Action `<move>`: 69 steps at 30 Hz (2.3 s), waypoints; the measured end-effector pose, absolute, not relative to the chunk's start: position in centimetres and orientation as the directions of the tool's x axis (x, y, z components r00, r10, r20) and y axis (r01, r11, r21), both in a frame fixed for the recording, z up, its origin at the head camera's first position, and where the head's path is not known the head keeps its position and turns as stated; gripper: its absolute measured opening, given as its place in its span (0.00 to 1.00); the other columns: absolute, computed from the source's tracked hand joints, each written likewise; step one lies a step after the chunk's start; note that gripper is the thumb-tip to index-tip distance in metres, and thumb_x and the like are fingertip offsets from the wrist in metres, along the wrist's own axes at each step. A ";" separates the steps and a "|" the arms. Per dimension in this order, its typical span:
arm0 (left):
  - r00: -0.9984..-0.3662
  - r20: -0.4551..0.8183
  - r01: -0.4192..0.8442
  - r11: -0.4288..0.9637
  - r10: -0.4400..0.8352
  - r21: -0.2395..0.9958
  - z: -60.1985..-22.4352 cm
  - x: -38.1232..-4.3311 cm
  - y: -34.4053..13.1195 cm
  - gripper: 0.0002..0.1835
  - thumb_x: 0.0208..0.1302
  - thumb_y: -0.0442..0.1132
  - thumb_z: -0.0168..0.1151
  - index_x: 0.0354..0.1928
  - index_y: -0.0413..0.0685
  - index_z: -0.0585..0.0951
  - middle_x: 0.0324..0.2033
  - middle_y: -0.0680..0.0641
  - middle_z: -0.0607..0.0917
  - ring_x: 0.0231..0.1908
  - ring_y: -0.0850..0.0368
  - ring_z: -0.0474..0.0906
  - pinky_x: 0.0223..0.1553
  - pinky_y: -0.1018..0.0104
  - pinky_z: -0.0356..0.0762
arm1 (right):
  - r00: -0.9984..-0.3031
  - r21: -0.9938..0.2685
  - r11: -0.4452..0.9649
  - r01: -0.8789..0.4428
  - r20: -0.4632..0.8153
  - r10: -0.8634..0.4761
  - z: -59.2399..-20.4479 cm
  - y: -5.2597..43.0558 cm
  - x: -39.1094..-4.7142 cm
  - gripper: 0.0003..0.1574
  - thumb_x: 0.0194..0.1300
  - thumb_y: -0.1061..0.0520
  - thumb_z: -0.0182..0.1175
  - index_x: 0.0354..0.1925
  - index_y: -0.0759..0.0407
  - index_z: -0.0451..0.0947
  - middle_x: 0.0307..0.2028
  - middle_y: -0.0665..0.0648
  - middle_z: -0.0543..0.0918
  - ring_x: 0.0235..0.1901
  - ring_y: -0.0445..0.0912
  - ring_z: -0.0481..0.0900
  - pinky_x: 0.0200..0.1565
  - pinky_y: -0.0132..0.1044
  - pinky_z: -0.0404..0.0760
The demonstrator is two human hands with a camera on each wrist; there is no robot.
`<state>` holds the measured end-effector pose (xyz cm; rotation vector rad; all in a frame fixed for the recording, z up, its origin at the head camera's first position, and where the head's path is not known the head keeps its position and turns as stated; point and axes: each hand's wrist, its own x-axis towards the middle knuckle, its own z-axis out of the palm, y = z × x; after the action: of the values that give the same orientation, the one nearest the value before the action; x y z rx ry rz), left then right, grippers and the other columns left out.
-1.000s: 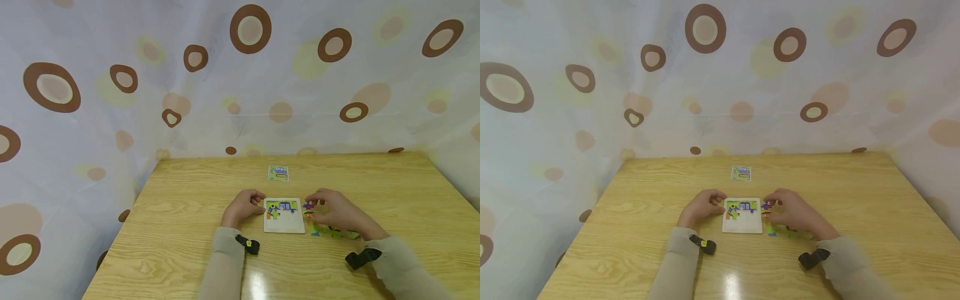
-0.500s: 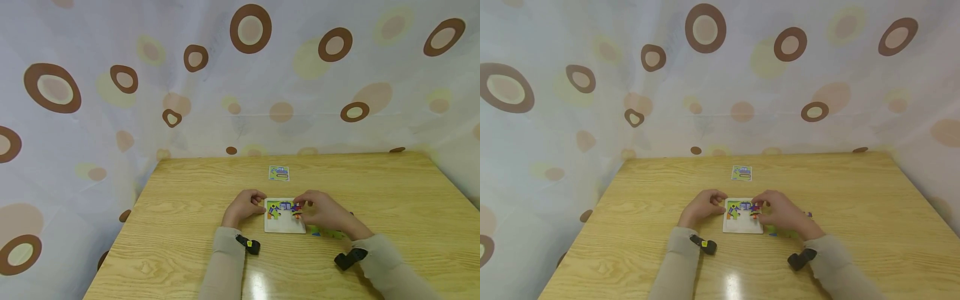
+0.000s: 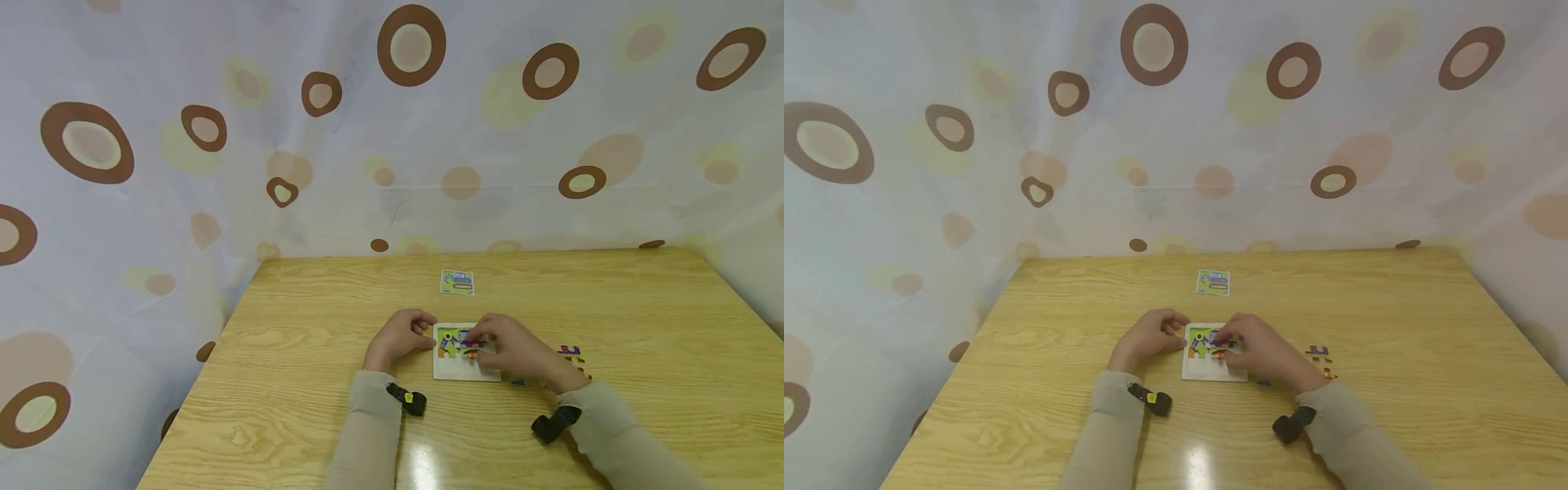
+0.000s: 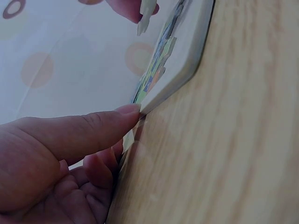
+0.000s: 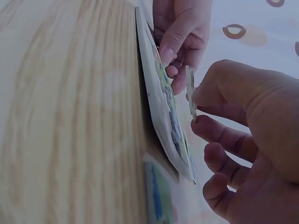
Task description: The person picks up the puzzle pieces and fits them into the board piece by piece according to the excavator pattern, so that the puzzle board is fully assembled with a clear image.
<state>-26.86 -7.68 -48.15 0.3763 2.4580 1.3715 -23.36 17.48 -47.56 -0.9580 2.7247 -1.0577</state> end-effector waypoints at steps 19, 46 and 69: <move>-0.924 -0.118 0.093 0.513 0.363 0.853 -48.0 -26.8 -7.6 0.18 0.58 0.31 0.72 0.52 0.43 0.84 0.38 0.47 0.78 0.34 0.58 0.68 0.38 0.67 0.69 | -0.784 -0.563 0.588 -0.581 0.192 -0.591 -48.2 16.3 -23.6 0.15 0.57 0.66 0.65 0.44 0.58 0.87 0.38 0.51 0.79 0.32 0.43 0.72 0.34 0.36 0.71; -0.922 -0.131 0.078 0.506 0.365 0.859 -48.2 -26.6 -7.7 0.19 0.58 0.30 0.72 0.53 0.44 0.83 0.38 0.46 0.78 0.36 0.57 0.68 0.40 0.66 0.69 | -0.839 -0.615 0.616 -0.492 0.146 -0.524 -46.6 18.9 -22.1 0.10 0.67 0.61 0.63 0.46 0.59 0.85 0.40 0.49 0.79 0.38 0.42 0.75 0.41 0.42 0.77; -0.918 -0.128 0.085 0.501 0.375 0.861 -48.2 -26.5 -7.5 0.19 0.58 0.30 0.72 0.52 0.43 0.83 0.37 0.47 0.78 0.36 0.57 0.69 0.39 0.66 0.69 | -0.864 -0.549 0.674 -0.494 0.226 -0.450 -46.1 27.6 -19.8 0.12 0.67 0.63 0.63 0.49 0.60 0.83 0.42 0.52 0.80 0.39 0.43 0.74 0.33 0.35 0.76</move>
<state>-26.52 -7.49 -48.18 0.3872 2.4493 1.3816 -19.77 27.59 -46.06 -0.8302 2.9396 -0.9976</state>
